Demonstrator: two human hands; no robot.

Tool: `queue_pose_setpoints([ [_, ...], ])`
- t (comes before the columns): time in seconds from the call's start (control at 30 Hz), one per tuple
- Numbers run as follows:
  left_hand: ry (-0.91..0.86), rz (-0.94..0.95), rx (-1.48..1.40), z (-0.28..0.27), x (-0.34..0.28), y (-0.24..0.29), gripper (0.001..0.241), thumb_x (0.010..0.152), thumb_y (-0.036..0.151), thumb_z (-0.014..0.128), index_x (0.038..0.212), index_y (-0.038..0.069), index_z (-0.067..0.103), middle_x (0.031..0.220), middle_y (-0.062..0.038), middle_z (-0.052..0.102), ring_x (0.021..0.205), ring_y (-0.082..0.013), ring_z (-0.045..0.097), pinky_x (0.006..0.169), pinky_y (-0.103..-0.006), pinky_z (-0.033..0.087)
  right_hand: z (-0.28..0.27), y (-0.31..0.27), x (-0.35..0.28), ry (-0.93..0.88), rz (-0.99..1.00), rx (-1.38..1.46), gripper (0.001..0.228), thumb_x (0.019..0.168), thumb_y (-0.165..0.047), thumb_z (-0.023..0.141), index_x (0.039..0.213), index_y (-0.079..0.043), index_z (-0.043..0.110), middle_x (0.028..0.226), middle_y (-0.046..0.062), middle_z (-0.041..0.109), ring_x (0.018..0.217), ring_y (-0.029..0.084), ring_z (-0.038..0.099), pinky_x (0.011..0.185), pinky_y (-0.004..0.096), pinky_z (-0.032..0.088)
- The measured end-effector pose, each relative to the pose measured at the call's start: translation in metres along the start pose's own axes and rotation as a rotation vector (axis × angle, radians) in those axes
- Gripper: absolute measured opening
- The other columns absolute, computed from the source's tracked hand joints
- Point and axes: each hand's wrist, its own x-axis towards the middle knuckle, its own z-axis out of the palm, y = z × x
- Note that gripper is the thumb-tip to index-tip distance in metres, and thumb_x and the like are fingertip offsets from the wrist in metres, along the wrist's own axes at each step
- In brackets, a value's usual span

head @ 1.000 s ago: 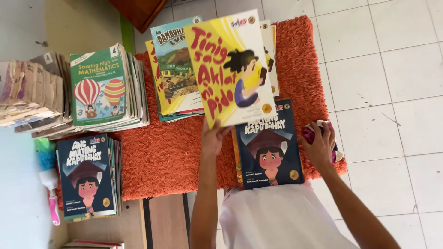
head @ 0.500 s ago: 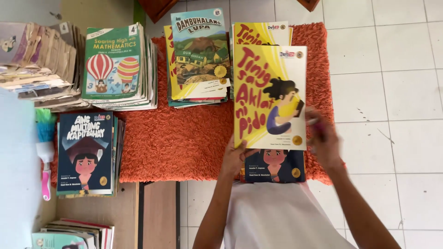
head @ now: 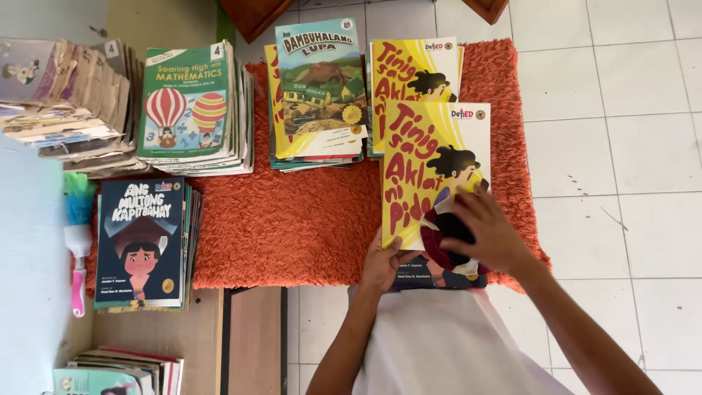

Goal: Sorting, cleaning, and inspecting books on a rug.

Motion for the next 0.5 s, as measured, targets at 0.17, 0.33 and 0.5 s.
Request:
queue_pose_setpoints([
  [0.17,-0.009,-0.032,0.300,0.024,-0.016,0.005,0.053,0.100,0.011,0.067,0.151,0.009,0.050,0.078,-0.007,0.067,0.043,-0.0117,0.055,0.066,-0.0365,0.070,0.060,-0.004,-0.030,-0.099,-0.153,-0.063,0.087,0.084,-0.075,0.056,0.154,-0.024,0.043,0.165,0.008,0.035,0.153,0.033,0.028,0.126,0.045,0.019],
  [0.33,-0.153,-0.018,0.468,0.059,-0.033,0.030,0.059,0.095,-0.002,0.063,0.152,0.013,0.051,0.094,-0.005,0.064,0.068,-0.0094,0.063,0.067,-0.0297,0.068,0.077,0.010,0.010,0.192,-0.349,0.021,0.052,0.099,-0.051,0.057,0.144,-0.024,0.060,0.156,0.012,0.048,0.151,0.036,0.035,0.122,0.045,0.030],
  [0.5,-0.216,-0.085,0.329,0.020,-0.028,-0.013,0.051,0.099,-0.002,0.061,0.149,0.004,0.052,0.119,-0.023,0.069,0.101,-0.0366,0.072,0.083,-0.0547,0.063,0.032,-0.006,0.056,0.156,-0.143,0.037,0.066,0.101,-0.059,0.048,0.151,-0.017,0.051,0.156,0.020,0.040,0.150,0.043,0.030,0.123,0.051,0.025],
])
